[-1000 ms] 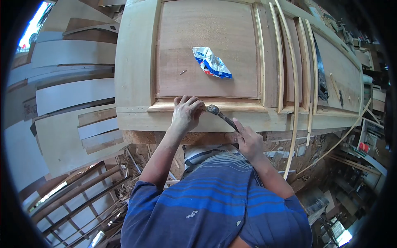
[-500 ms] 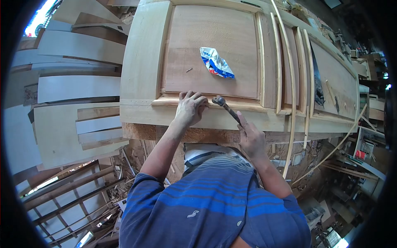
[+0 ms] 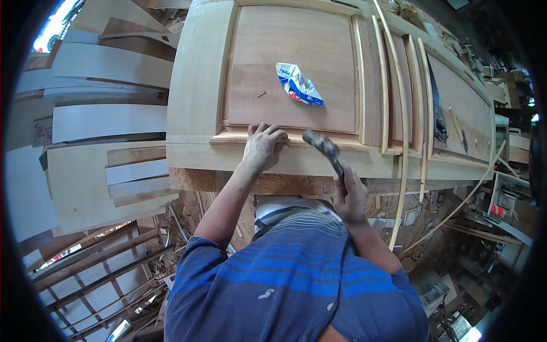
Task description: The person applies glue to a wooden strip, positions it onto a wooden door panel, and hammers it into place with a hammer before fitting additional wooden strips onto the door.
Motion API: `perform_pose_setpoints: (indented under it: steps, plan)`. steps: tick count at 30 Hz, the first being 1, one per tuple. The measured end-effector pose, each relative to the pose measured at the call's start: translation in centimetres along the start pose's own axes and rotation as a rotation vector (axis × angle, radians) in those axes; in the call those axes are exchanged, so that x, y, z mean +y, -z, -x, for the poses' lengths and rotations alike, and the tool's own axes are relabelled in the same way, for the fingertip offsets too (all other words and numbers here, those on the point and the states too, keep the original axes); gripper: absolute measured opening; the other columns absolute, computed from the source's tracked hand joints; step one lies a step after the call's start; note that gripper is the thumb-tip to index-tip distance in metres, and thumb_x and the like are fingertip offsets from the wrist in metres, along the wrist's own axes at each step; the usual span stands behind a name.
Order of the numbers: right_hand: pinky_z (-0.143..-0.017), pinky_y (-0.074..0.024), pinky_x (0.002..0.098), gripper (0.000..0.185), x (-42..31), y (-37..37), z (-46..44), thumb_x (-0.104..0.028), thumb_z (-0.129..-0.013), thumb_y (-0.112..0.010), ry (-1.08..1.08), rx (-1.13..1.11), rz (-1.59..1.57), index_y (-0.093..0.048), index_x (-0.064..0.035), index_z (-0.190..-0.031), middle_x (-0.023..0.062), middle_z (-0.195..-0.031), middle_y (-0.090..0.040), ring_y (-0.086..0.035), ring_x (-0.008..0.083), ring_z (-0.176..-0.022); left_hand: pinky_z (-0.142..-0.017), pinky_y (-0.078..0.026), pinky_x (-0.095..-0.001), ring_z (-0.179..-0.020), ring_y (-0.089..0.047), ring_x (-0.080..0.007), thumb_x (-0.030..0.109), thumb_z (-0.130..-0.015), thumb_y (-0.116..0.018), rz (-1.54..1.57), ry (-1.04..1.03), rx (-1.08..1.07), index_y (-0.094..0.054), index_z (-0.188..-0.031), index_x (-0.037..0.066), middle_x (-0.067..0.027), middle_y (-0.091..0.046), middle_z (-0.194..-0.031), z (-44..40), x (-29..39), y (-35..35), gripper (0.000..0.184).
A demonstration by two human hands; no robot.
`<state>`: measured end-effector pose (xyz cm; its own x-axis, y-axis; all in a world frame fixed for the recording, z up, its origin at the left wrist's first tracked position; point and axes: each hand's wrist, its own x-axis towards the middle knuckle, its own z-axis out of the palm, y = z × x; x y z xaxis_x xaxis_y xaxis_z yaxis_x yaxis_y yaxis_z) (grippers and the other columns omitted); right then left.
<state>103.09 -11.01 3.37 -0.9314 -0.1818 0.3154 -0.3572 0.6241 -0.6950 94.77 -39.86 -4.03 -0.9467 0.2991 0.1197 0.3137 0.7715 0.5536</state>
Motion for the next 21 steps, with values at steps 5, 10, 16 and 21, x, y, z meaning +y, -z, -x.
perform_pose_setpoints:
  steps: [5,10,16,21]
  plan:
    - [-0.063,-0.0558,0.0494,0.066,1.4,-0.8,0.4,-0.012,-0.104,-0.075,-0.093,-0.195,0.206,-0.058,-0.0282,-0.165,0.0110,-0.086,-0.066,-0.069,0.0362,-0.069,-0.109,-0.042,-0.0486,-0.118,-0.065,-0.0284,0.017,-0.086,-0.085,-0.002,0.003,-0.001,-0.077,-0.109,0.018,-0.0006,-0.074,-0.114,0.0,0.0,-0.3,0.024]
    - [-0.063,-0.0529,0.0507,0.066,-0.6,0.3,-0.1,-0.011,-0.105,-0.073,-0.042,0.037,-0.049,-0.055,-0.0278,-0.167,0.0121,-0.086,-0.067,-0.066,0.0371,-0.068,-0.108,-0.042,-0.0488,-0.118,-0.065,-0.0288,0.018,-0.087,-0.085,-0.002,0.006,-0.004,-0.077,-0.109,0.017,-0.0008,-0.074,-0.114,-0.1,0.2,0.1,0.023]
    - [-0.065,-0.0567,0.0393,0.065,1.1,-0.3,-0.5,-0.007,-0.106,-0.073,-0.033,-0.220,0.229,-0.054,-0.0165,-0.167,0.0144,-0.089,-0.068,-0.069,0.0312,-0.070,-0.108,-0.043,-0.0494,-0.118,-0.065,-0.0294,0.017,-0.088,-0.084,0.006,-0.003,-0.003,-0.078,-0.109,0.017,-0.0019,-0.075,-0.114,-0.3,-0.1,0.0,0.022]
    - [-0.064,-0.0527,0.0491,0.062,-0.3,0.4,0.4,-0.008,-0.104,-0.074,-0.054,-0.004,-0.043,-0.059,-0.0188,-0.164,0.0142,-0.090,-0.066,-0.067,0.0344,-0.069,-0.108,-0.042,-0.0491,-0.118,-0.065,-0.0294,0.017,-0.087,-0.083,-0.023,0.000,-0.004,-0.077,-0.111,0.016,-0.0023,-0.075,-0.115,-0.1,0.0,-0.2,0.024]
